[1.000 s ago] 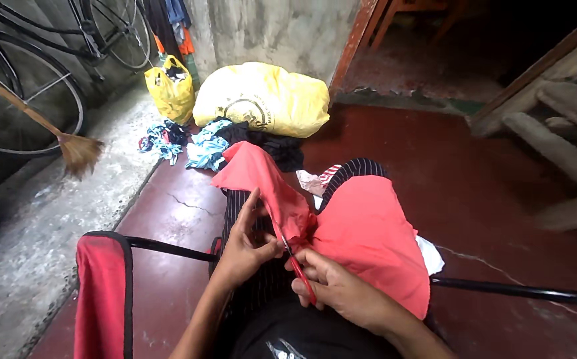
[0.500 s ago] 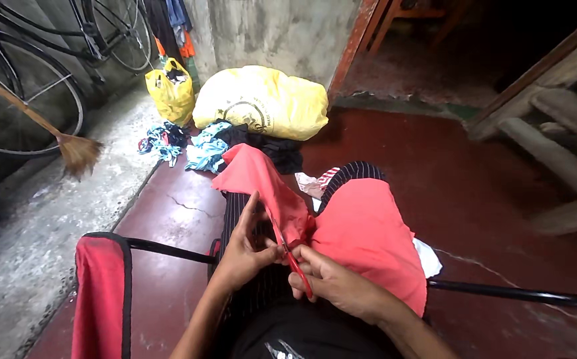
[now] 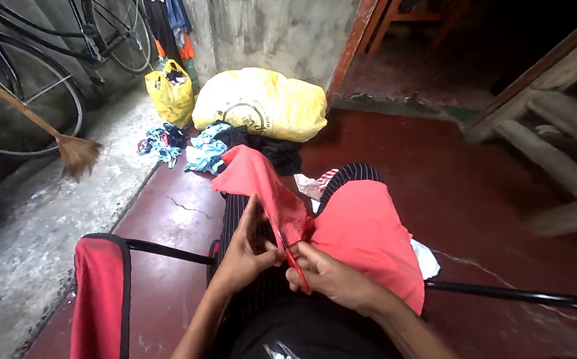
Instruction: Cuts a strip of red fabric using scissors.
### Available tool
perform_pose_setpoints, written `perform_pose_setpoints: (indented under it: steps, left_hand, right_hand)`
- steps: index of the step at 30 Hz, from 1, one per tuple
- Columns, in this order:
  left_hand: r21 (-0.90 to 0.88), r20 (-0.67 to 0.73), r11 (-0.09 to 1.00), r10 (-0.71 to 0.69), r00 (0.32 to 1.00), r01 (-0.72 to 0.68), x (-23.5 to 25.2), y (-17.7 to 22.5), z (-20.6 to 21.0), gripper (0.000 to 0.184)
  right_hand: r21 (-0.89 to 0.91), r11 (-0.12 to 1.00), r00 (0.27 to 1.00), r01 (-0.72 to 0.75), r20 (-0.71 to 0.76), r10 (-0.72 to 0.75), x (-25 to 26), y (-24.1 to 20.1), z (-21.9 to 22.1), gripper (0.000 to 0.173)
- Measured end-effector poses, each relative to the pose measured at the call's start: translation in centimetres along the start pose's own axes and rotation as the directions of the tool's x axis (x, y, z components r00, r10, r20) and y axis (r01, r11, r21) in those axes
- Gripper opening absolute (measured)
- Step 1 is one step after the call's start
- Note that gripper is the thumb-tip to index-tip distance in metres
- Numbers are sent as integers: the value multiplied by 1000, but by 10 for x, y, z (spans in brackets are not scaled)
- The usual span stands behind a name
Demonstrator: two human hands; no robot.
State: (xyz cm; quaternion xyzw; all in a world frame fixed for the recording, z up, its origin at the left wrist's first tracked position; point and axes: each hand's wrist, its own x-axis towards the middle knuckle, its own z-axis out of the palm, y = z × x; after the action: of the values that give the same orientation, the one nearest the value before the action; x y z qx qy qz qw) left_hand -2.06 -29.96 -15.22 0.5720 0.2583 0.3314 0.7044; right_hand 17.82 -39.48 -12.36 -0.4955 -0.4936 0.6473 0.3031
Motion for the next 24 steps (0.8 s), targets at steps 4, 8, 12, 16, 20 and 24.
perform_pose_setpoints:
  steps: [4, 8, 12, 16, 20, 24]
  left_hand:
    - [-19, -14, 1000, 13, 1000, -14, -1, 1, 2, 115]
    - [-36, 6, 999, 15, 1000, -15, -1, 0, 1, 121]
    - [-6, 28, 1000, 24, 999, -24, -2, 2, 4, 122]
    - [5, 26, 1000, 22, 999, -22, -3, 0, 5, 123]
    - [3, 11, 1000, 13, 1000, -13, 1, -5, 1, 119]
    - [-23, -96, 996, 89, 991, -91, 17, 0, -6, 87]
  right_hand:
    - [52, 998, 999, -18, -49, 20, 0, 0, 1, 40]
    - [40, 999, 999, -27, -37, 29, 0, -3, 1, 36]
    - [-23, 997, 995, -75, -65, 73, 4, -10, -7, 41]
    - [24, 994, 989, -103, -101, 105, 7, -9, -8, 42]
    - [57, 994, 992, -97, -77, 101, 7, -4, -5, 40]
    - [24, 994, 987, -106, -116, 108, 9, -6, -5, 39]
